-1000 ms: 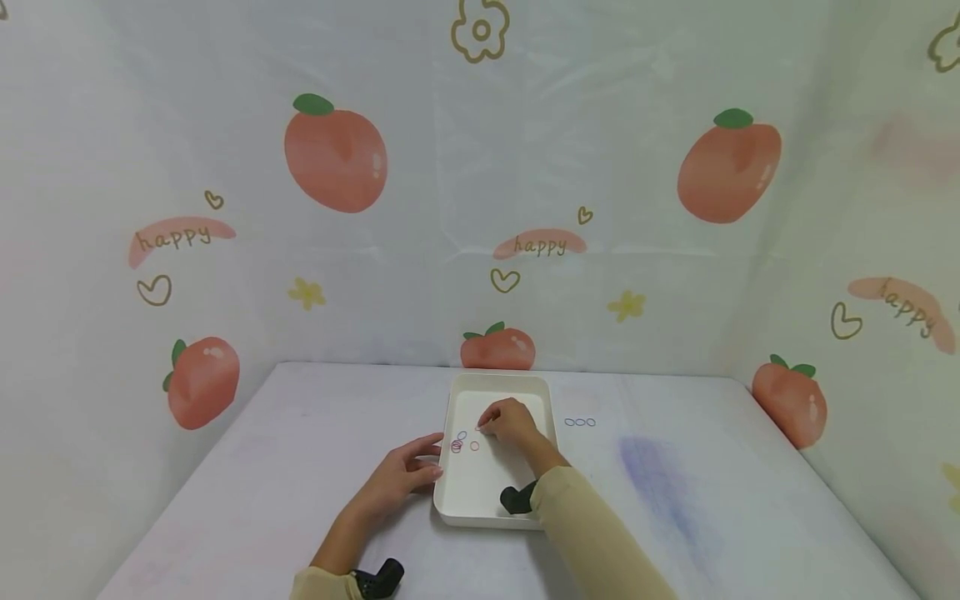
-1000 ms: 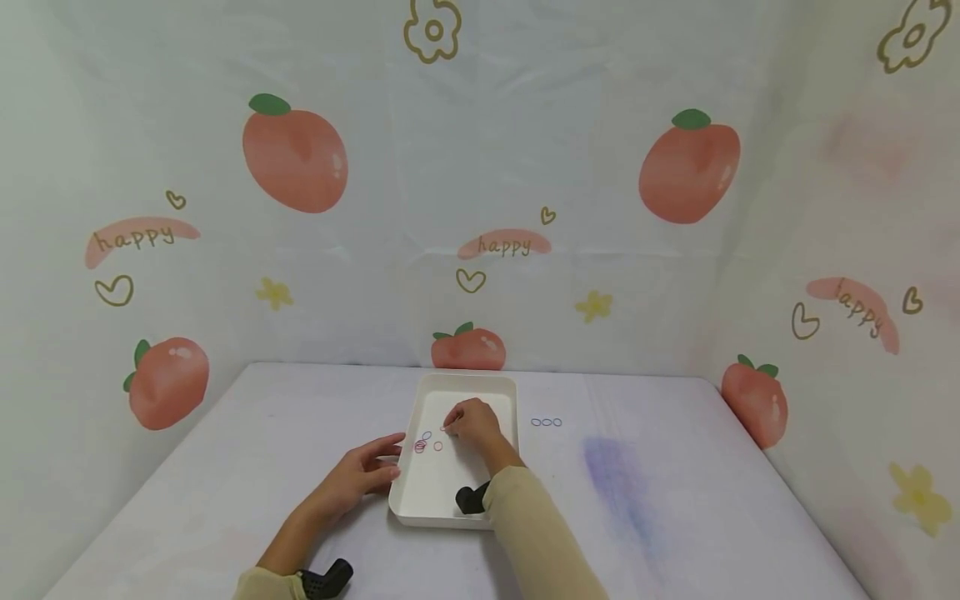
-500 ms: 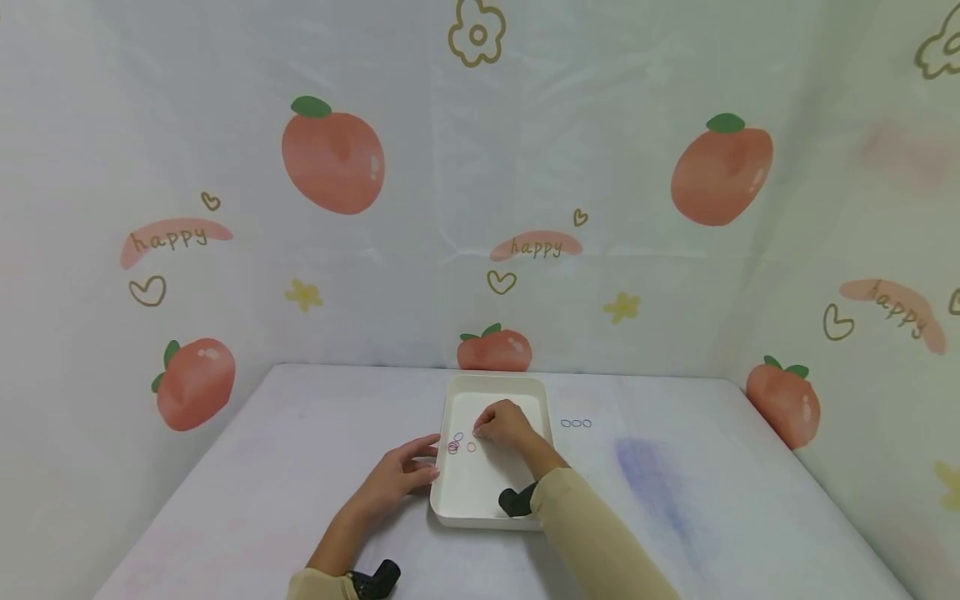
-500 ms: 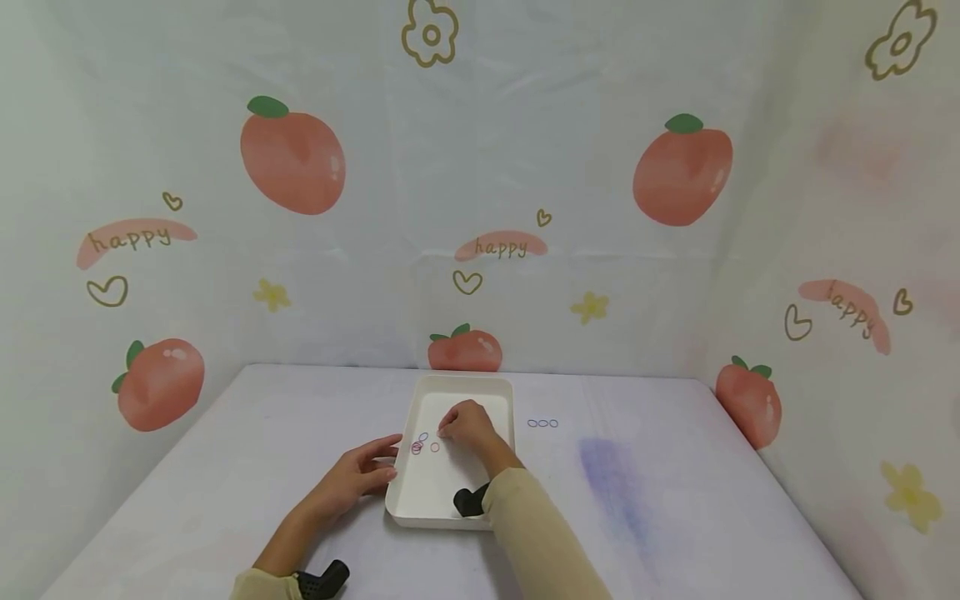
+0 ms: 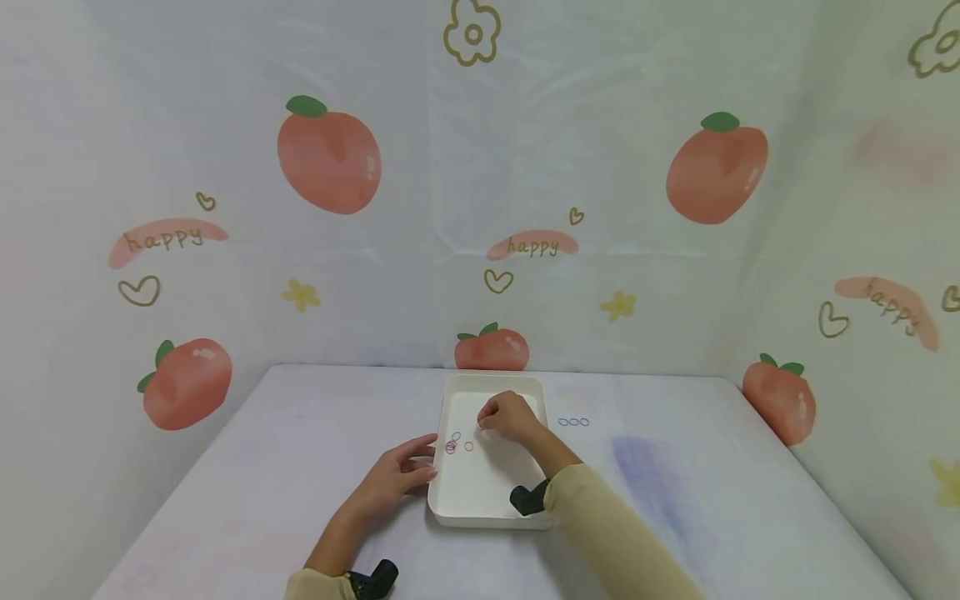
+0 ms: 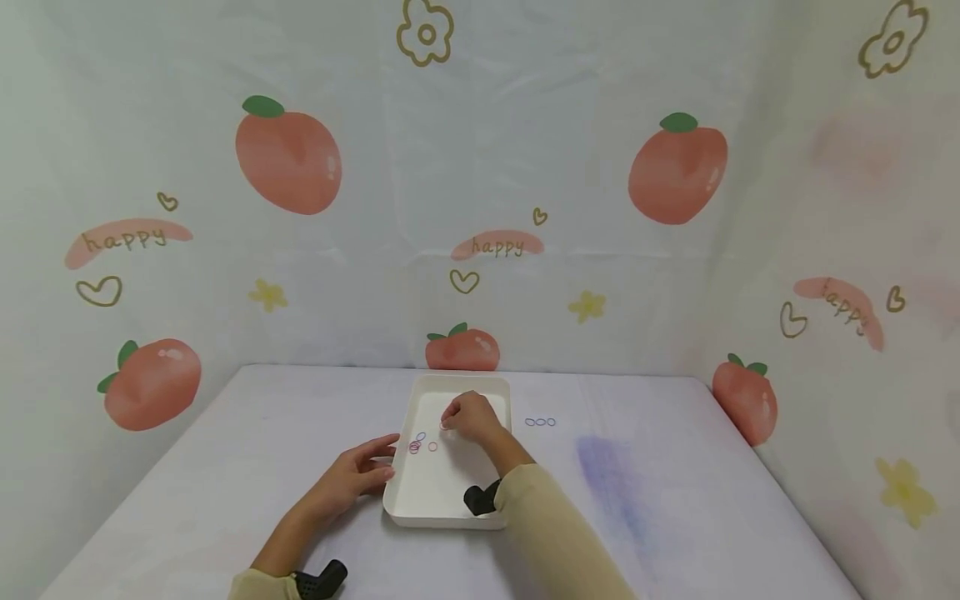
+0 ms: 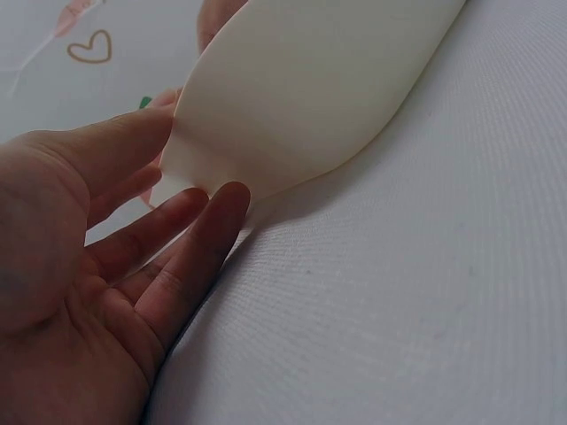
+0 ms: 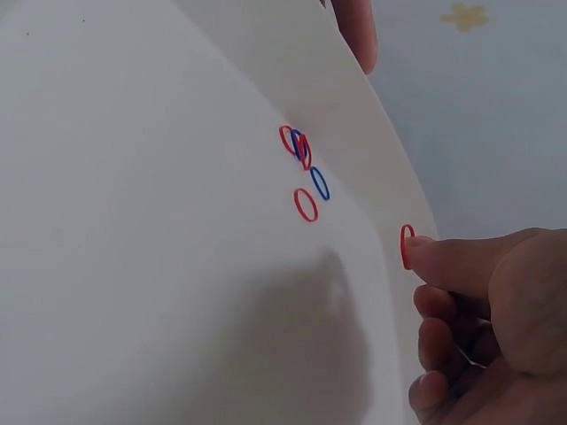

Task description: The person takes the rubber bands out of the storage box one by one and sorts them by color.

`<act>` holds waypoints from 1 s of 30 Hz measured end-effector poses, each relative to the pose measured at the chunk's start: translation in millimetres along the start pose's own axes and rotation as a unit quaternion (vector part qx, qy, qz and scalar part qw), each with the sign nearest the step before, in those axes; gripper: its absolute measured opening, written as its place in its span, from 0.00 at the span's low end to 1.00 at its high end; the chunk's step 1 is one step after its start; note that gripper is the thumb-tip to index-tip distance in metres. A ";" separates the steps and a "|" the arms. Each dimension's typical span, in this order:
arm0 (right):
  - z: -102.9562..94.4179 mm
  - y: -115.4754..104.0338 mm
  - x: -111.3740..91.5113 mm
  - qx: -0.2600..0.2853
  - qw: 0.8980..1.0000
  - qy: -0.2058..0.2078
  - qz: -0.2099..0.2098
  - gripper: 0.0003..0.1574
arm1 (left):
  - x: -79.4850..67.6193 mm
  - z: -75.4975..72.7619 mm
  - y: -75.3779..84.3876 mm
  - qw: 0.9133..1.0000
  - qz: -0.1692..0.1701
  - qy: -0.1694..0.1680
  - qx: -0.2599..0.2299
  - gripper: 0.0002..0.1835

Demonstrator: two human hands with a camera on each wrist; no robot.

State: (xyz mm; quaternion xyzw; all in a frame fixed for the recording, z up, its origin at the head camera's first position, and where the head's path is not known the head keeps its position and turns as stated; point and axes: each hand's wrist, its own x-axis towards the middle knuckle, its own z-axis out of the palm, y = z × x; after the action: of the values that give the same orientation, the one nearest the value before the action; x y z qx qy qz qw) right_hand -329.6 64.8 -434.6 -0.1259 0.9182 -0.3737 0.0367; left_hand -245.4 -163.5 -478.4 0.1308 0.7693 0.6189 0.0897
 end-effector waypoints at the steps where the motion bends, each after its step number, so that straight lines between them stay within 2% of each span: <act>1: -1.6 0.7 -0.2 -0.005 1.000 0.001 -0.001 0.04 | -0.1 -0.1 -0.2 1.000 -0.001 0.002 0.003 0.33; 13: -29.0 11.1 -12.1 -0.016 1.000 0.011 -0.023 0.04 | 1.4 -1.4 -1.8 1.000 -0.001 0.005 0.019 0.33; 17: -41.2 19.7 -16.8 -0.023 0.999 0.028 -0.023 0.04 | 0.7 -0.4 -1.3 1.000 0.002 0.007 0.014 0.32; 24: -59.9 35.4 -29.7 0.008 0.997 0.072 -0.013 0.03 | -1.7 0.7 1.2 1.000 0.005 0.011 0.020 0.33; 30: -69.2 58.8 -42.7 0.008 0.995 0.102 0.001 0.05 | -1.0 1.3 2.6 1.000 0.006 0.007 0.022 0.32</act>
State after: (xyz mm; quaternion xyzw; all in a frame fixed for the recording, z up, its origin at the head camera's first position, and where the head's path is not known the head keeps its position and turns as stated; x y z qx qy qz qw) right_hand -311.6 163.2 -427.0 -0.0862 0.9143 -0.3919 -0.0555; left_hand -243.8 -162.1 -476.2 0.1331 0.7828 0.6028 0.0783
